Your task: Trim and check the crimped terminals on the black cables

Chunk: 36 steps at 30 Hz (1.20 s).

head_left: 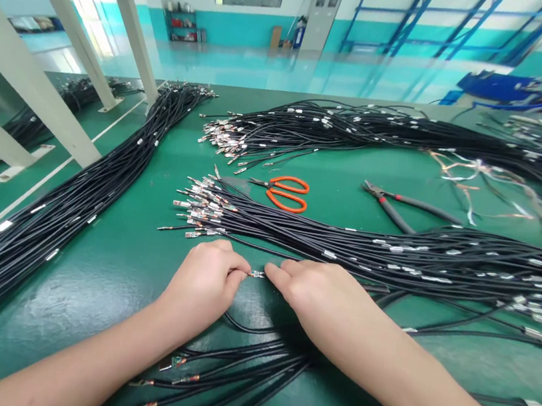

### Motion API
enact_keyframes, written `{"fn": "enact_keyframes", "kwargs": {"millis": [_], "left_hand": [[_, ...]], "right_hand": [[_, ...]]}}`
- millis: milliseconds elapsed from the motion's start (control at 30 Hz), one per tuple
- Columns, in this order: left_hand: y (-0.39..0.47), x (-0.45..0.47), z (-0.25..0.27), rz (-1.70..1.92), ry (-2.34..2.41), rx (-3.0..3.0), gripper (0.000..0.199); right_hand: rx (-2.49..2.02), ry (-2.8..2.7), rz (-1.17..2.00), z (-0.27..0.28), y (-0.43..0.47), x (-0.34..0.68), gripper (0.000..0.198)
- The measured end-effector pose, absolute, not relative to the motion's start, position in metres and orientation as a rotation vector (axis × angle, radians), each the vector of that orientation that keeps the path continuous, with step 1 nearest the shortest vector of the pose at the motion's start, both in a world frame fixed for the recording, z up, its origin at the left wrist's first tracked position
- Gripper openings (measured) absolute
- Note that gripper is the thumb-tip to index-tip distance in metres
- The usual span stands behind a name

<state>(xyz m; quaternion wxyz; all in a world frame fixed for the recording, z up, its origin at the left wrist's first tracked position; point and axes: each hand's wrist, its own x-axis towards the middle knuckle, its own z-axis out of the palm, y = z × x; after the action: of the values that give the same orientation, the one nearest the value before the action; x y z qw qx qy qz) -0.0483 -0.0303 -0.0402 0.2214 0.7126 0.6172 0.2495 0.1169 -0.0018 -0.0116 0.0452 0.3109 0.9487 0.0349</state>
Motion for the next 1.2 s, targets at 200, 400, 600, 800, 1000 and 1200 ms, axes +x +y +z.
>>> {"fn": "enact_keyframes", "kwargs": {"millis": [200, 400, 600, 800, 1000, 1200], "left_hand": [[-0.030, -0.049, -0.043, 0.731, 1.675, 1.899, 0.020], [-0.032, -0.045, -0.035, 1.005, 1.609, 1.696, 0.014], [-0.039, -0.040, -0.027, 1.132, 1.489, 1.547, 0.011], [-0.040, -0.040, -0.027, 1.088, 1.385, 1.444, 0.023], [-0.039, -0.042, -0.025, 0.959, 1.308, 1.442, 0.021], [-0.040, -0.041, -0.026, 0.985, 1.297, 1.394, 0.020]], "right_hand": [[1.116, 2.989, -0.181, -0.014, 0.005, 0.126, 0.022], [1.625, 3.034, -0.820, -0.003, 0.008, 0.126, 0.018], [1.645, 2.906, -1.282, 0.004, 0.006, 0.120, 0.026], [1.551, 2.900, -1.481, 0.005, 0.005, 0.123, 0.026], [1.475, 2.905, -1.516, 0.001, 0.005, 0.123, 0.025], [1.443, 2.926, -1.498, 0.001, 0.006, 0.123, 0.023]]}}
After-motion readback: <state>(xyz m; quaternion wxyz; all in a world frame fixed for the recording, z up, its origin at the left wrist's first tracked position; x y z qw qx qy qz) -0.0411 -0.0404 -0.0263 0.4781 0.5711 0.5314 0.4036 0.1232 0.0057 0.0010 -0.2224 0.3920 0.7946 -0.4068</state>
